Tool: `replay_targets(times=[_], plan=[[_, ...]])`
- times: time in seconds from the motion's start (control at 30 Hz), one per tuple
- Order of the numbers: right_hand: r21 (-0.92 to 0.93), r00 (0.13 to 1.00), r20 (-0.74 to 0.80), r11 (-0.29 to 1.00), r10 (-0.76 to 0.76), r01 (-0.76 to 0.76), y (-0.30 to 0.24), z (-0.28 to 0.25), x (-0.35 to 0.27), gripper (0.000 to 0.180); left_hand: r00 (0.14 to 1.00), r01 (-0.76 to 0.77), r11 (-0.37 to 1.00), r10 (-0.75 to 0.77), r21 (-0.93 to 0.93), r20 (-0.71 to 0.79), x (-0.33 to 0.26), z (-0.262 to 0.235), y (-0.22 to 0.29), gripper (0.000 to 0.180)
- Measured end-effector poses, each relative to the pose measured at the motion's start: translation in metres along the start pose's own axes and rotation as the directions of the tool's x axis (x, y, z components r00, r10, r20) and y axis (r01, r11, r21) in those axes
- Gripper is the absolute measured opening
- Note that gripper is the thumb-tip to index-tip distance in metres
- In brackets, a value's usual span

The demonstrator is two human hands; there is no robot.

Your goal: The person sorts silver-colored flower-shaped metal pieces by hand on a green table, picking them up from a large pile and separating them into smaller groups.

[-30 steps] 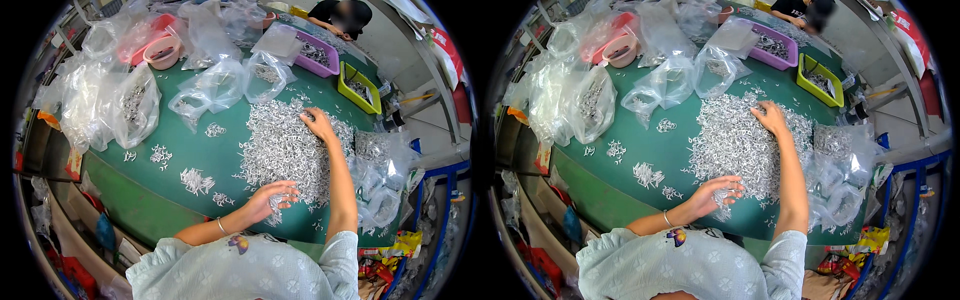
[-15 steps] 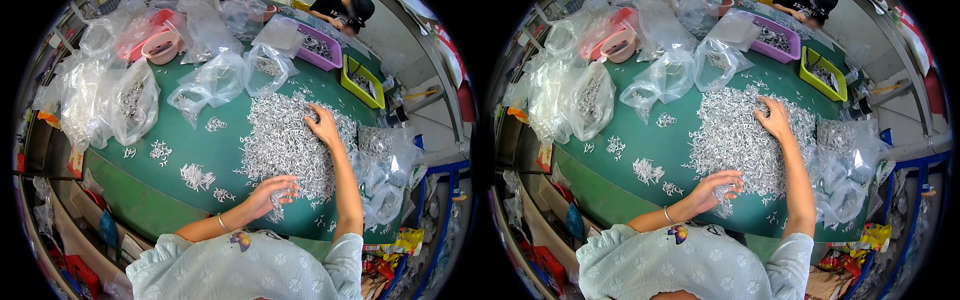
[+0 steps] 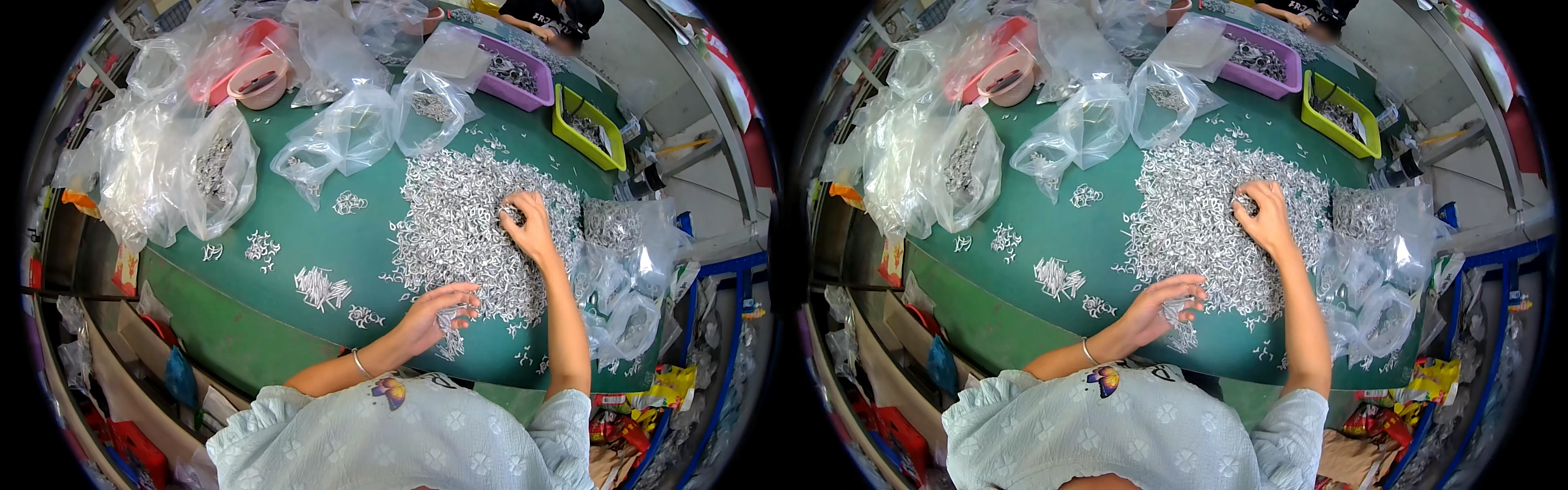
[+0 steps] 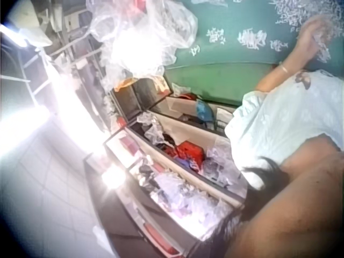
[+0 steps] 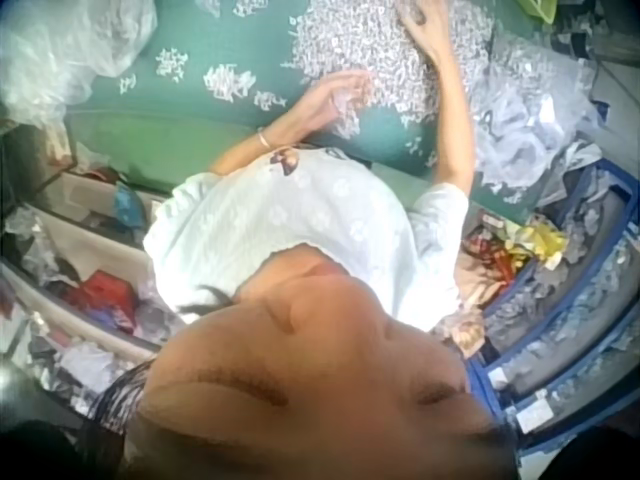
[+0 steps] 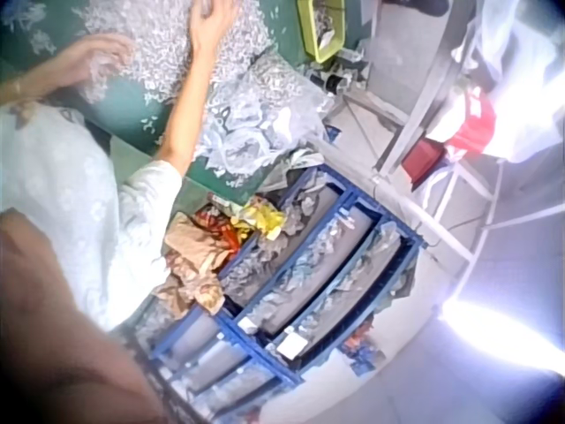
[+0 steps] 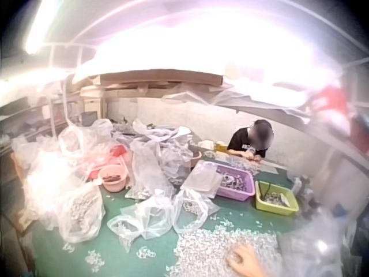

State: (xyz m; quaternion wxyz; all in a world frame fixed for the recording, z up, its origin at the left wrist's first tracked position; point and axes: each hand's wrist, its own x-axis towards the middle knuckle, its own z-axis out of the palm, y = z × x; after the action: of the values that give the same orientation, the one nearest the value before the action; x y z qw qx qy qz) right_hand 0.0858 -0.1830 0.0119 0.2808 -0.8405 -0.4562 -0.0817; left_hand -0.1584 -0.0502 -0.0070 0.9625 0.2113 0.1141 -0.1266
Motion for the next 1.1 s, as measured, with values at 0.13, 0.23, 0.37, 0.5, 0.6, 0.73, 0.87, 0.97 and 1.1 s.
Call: replay_targets(times=[0.13,0.23,0.37,0.5,0.6,0.73,0.87,0.97,1.1], plan=[[0.077,1.000,-0.026,0.997,0.001,0.001,-0.012,-0.012,-0.015,0.019,1.000,0.003,1.000,-0.003,0.017,-0.015,0.000,0.000,0.000,0.035],[0.114,0.999,-0.053,0.994,0.004,0.002,-0.019,-0.021,-0.030,0.018,1.000,0.001,1.000,-0.001,0.014,0.005,0.001,-0.002,-0.001,0.033],[0.061,0.996,-0.092,0.998,-0.012,0.018,-0.032,-0.024,-0.051,0.021,1.000,-0.001,1.000,0.001,0.017,0.006,0.000,0.001,-0.001,0.033],[0.021,0.990,-0.141,1.000,0.000,0.003,-0.029,-0.026,-0.070,0.020,1.000,0.024,0.999,-0.024,0.025,0.005,0.000,0.004,-0.002,0.035],[0.014,0.980,-0.200,1.000,0.010,-0.008,-0.015,-0.022,-0.086,0.021,1.000,0.024,0.999,-0.024,0.028,0.019,-0.001,0.005,-0.003,0.035],[0.056,0.960,-0.234,0.988,0.152,-0.142,0.000,-0.022,-0.091,0.014,0.999,0.035,0.997,-0.034,-0.068,0.025,0.000,0.005,-0.004,0.035],[0.062,0.954,-0.229,0.981,0.191,-0.182,0.010,-0.027,-0.090,0.012,0.998,0.032,0.987,-0.040,-0.158,-0.047,-0.003,0.019,-0.002,0.039],[0.227,0.933,-0.192,0.938,0.306,-0.261,0.016,-0.031,-0.094,0.015,0.995,0.017,0.974,-0.039,-0.227,-0.092,-0.007,0.019,-0.002,0.044],[0.205,0.930,-0.053,0.915,0.365,-0.347,0.007,-0.049,-0.095,0.021,0.986,0.009,0.962,-0.054,-0.274,-0.156,-0.010,0.016,-0.003,0.045]])
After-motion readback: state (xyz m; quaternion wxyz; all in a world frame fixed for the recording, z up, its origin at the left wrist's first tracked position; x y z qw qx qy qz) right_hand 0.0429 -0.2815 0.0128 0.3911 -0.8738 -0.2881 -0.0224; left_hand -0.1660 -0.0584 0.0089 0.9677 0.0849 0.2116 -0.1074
